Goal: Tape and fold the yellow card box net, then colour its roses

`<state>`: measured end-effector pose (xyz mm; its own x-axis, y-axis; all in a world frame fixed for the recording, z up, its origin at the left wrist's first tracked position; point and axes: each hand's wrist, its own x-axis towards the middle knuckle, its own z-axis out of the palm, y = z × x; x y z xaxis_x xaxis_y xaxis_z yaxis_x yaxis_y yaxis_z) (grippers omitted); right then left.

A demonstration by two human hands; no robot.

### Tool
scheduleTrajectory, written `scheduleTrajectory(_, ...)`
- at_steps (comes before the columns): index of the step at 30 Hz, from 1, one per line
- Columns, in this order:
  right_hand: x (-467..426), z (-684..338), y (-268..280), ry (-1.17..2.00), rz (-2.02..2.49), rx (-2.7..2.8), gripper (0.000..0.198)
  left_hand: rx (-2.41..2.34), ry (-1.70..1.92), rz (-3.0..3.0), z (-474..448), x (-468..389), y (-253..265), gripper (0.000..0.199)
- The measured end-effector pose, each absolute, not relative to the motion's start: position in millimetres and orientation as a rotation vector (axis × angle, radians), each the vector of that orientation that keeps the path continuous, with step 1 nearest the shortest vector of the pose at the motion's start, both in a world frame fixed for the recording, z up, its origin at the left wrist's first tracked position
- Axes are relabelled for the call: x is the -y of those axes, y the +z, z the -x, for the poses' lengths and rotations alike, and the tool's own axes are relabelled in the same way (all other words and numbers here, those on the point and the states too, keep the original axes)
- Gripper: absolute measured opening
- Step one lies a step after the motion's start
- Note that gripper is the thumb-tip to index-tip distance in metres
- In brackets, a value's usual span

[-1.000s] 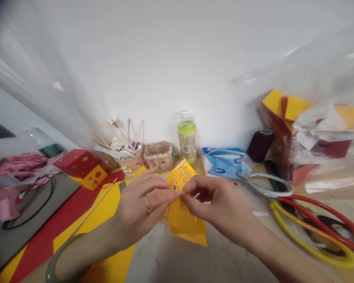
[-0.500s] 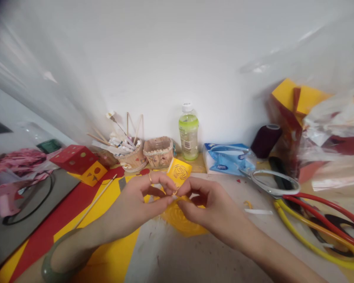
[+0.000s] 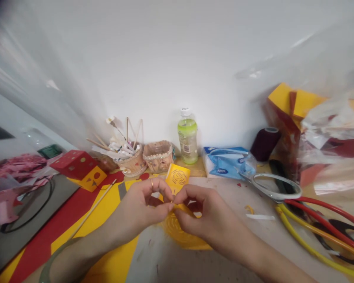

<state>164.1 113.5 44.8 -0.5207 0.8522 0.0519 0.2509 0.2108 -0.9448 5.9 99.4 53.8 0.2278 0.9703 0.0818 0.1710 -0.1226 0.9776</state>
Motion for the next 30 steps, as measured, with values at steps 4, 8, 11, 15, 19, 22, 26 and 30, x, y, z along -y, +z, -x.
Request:
scheduleTrajectory(4, -116.0, -163.5, 37.6, 1.378, 0.996, 1.857, 0.006, -1.214, 1.012, -1.557, -7.2, -98.3, 53.2, 0.007)
scheduleTrajectory(8, -119.4, -164.5, 38.2, 1.515, 1.015, 1.775, 0.010, -1.216, 1.006, -1.595, -5.9, -97.1, 54.6, 0.009)
scheduleTrajectory(11, -119.2, -165.5, 45.6, 1.586, 1.065, 1.702, 0.014, -1.190, 1.044, -1.658, -5.0, -95.6, 55.4, 0.009)
scheduleTrajectory(15, -118.1, -166.7, 49.9, 1.609, 1.124, 1.622, 0.019, -1.168, 1.211, -1.816, -4.3, -94.6, 54.4, 0.011)
scheduleTrajectory(19, -119.8, -167.4, 45.9, 1.478, 1.110, 1.649, 0.018, -1.125, 1.392, -2.191, -2.4, -97.0, 51.3, 0.007)
scheduleTrajectory(22, -120.0, -167.1, 44.5, 1.427, 1.080, 1.663, 0.019, -1.039, 1.513, -2.512, -1.3, -99.1, 47.9, 0.007)
scheduleTrajectory(26, -116.0, -165.7, 49.0, 1.309, 1.129, 1.730, 0.020, -1.028, 1.547, -2.763, -1.8, -98.1, 43.6, 0.014)
scheduleTrajectory(30, -111.5, -163.9, 53.1, 1.147, 1.124, 1.796, 0.017, -1.054, 1.563, -2.802, -3.6, -94.9, 43.4, 0.014)
